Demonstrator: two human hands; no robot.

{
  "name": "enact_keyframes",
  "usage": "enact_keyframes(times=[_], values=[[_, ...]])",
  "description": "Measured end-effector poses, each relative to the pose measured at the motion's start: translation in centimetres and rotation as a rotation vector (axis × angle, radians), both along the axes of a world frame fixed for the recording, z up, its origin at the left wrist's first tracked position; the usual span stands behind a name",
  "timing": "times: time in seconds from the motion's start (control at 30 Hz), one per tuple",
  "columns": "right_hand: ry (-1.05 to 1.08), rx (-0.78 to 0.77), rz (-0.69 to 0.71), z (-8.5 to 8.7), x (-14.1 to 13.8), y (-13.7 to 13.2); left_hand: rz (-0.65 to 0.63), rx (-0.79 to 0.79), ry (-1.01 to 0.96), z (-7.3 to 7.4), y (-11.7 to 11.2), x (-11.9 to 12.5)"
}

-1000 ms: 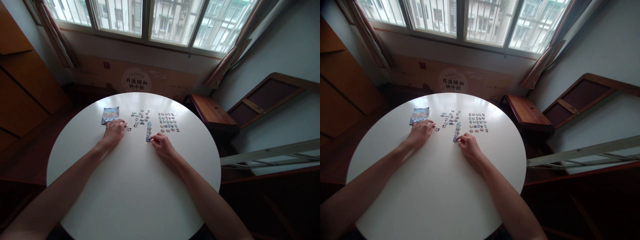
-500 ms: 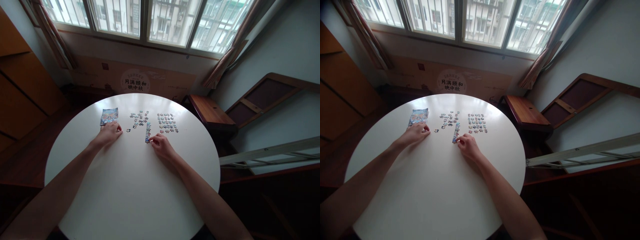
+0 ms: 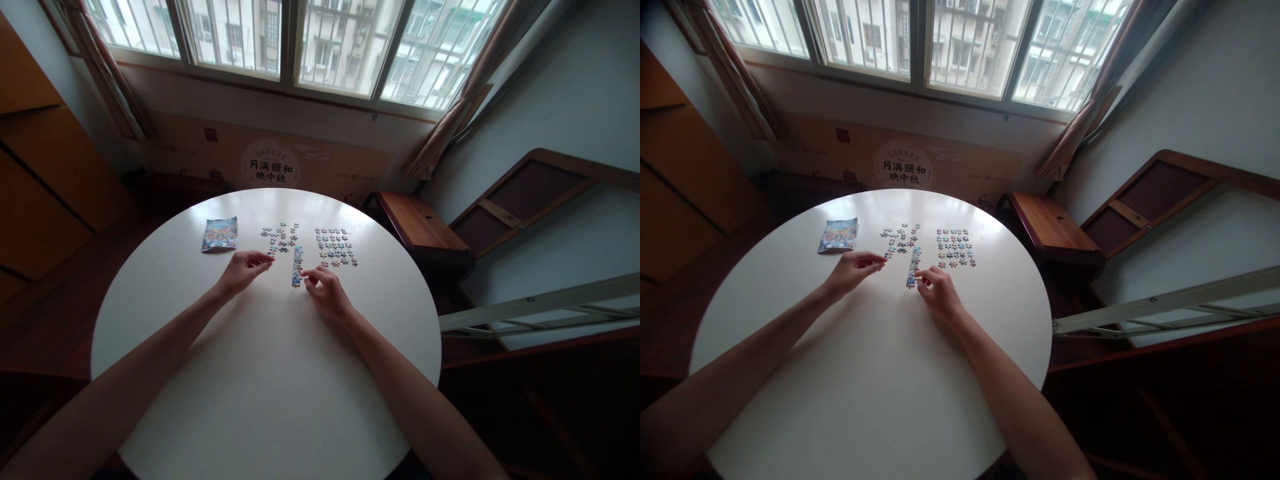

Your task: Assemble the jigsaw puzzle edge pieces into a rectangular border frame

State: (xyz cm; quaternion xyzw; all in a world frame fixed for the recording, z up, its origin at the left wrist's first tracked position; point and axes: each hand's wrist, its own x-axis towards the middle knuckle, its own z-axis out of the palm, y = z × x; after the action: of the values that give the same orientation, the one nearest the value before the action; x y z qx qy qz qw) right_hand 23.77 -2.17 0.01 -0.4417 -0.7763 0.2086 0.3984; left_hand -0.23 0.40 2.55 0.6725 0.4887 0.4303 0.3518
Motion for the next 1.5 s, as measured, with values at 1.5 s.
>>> enact_keyframes(times=[1.5], values=[[-0.105,-0.088,0.049,0.1,0.1,-0.5,-0.194,0.332,0.421,-2.2,-2.8,3.3]])
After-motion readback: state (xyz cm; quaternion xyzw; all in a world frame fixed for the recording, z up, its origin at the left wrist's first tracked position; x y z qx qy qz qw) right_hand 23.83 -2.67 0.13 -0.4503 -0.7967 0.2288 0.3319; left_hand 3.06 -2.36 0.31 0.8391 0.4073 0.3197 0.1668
